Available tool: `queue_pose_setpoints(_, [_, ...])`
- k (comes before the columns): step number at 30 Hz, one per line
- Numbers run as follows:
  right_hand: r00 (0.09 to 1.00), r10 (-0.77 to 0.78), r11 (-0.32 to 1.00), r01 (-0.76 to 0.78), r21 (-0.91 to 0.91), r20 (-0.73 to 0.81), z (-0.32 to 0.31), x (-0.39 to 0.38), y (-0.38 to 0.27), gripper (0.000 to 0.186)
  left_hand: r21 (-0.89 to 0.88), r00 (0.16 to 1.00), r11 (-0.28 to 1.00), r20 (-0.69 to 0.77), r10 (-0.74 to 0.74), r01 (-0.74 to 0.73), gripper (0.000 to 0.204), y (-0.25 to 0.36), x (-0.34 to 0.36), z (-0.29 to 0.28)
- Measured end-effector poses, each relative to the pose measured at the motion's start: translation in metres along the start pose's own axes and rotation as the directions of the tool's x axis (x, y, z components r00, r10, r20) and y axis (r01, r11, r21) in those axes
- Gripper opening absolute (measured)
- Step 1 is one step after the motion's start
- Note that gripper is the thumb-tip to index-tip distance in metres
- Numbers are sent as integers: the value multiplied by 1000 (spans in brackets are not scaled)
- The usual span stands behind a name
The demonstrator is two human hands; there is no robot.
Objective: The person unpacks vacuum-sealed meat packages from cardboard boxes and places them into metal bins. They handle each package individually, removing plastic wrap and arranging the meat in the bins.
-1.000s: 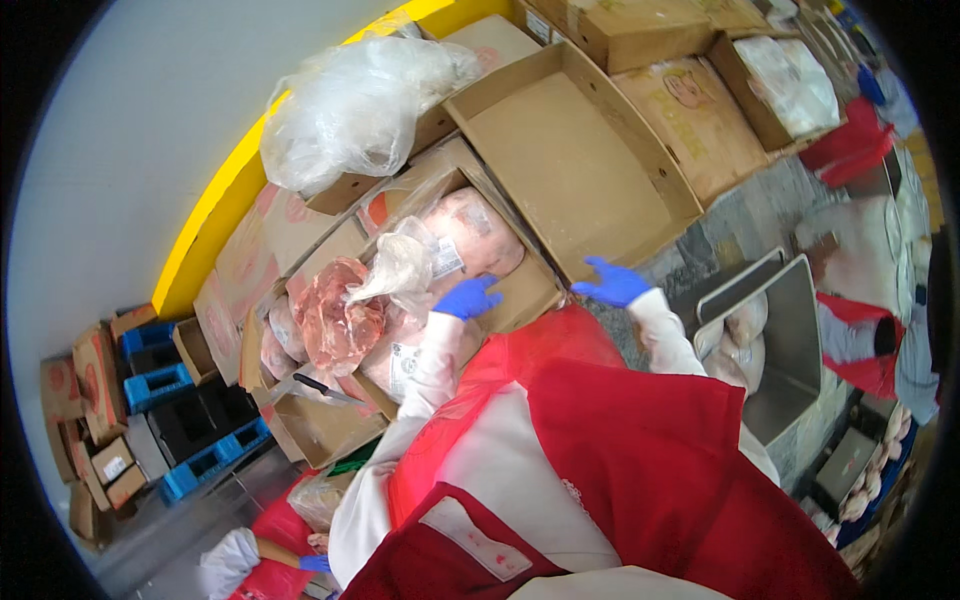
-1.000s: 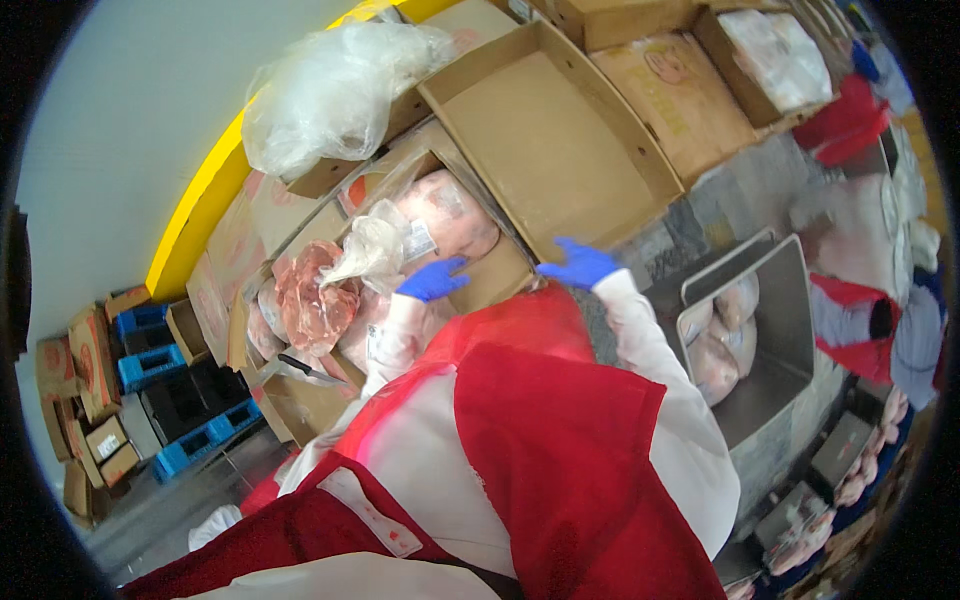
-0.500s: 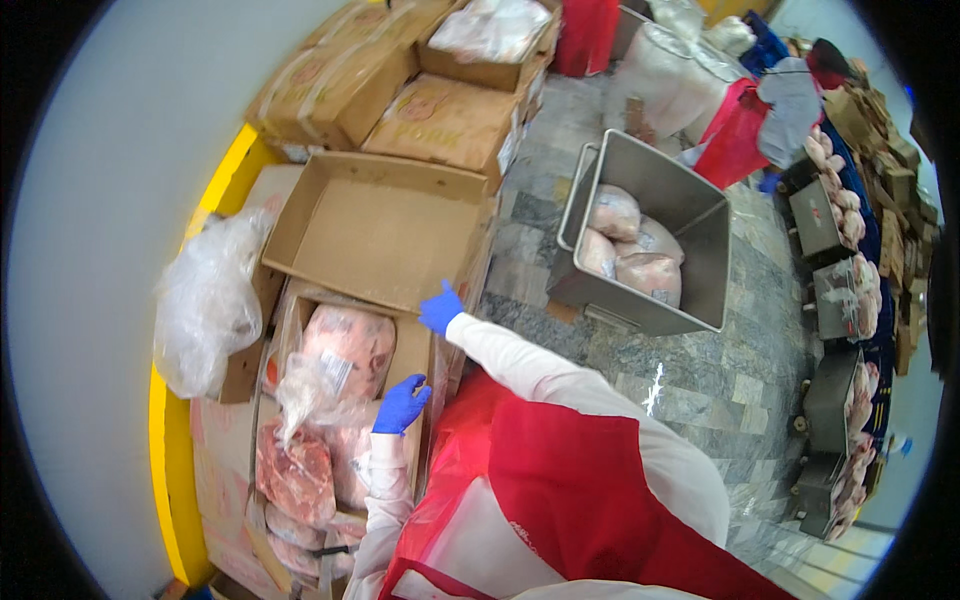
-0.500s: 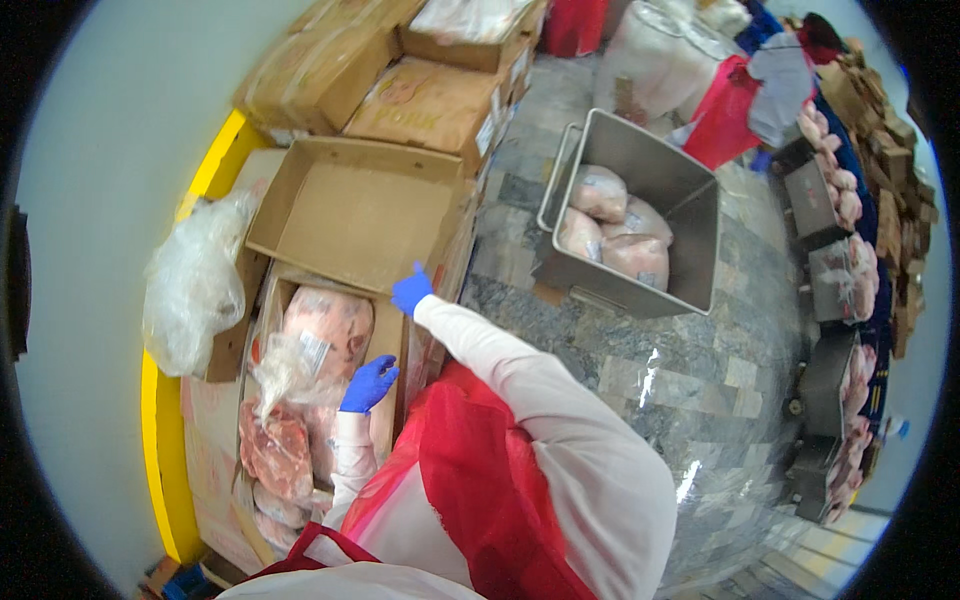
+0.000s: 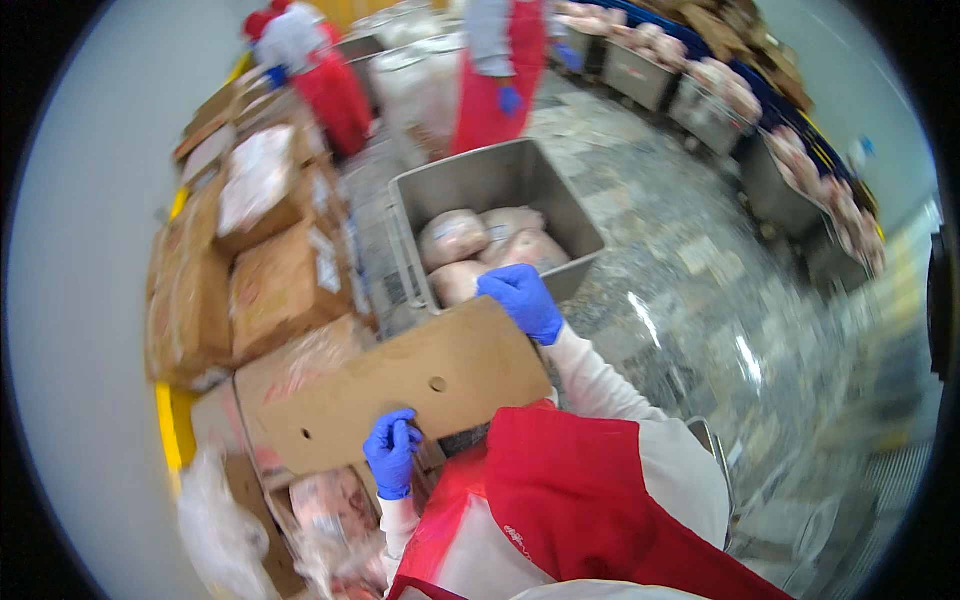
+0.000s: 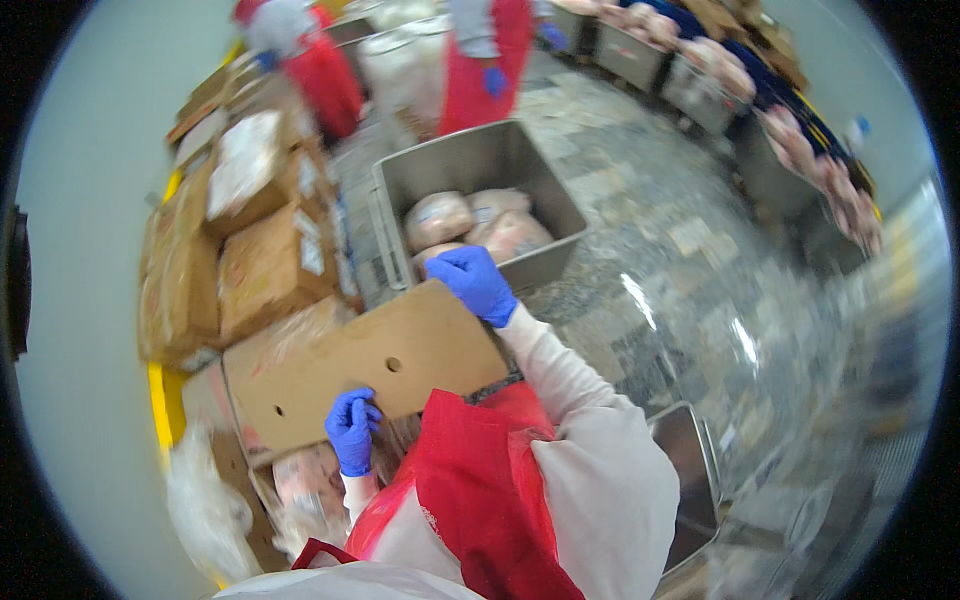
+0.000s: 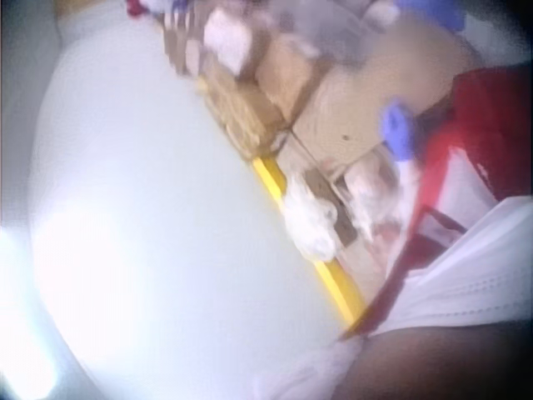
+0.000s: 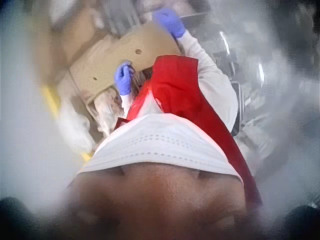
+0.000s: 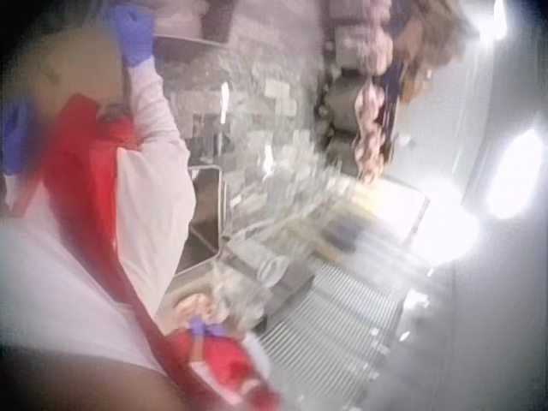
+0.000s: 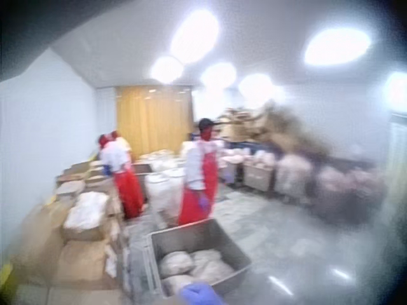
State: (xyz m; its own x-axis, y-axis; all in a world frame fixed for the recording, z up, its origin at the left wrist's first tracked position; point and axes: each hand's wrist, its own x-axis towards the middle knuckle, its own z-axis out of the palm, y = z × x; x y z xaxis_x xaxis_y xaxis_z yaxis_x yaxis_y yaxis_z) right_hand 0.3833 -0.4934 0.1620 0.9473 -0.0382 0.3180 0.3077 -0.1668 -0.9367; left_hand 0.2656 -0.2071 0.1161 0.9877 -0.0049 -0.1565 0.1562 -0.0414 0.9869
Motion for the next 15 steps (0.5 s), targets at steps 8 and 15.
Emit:
queue_pose_setpoints(8, [944,51,789,-237,-566,-325,-258,-130,-24,36,376,510,703,860,-23,-603,27,-26,111,225])
queue_pose_setpoints(15, [695,-122,505,-571,-647,-709,-343,-191,39,35,107,9,578,985,-170,-809,46,-35,130,466])
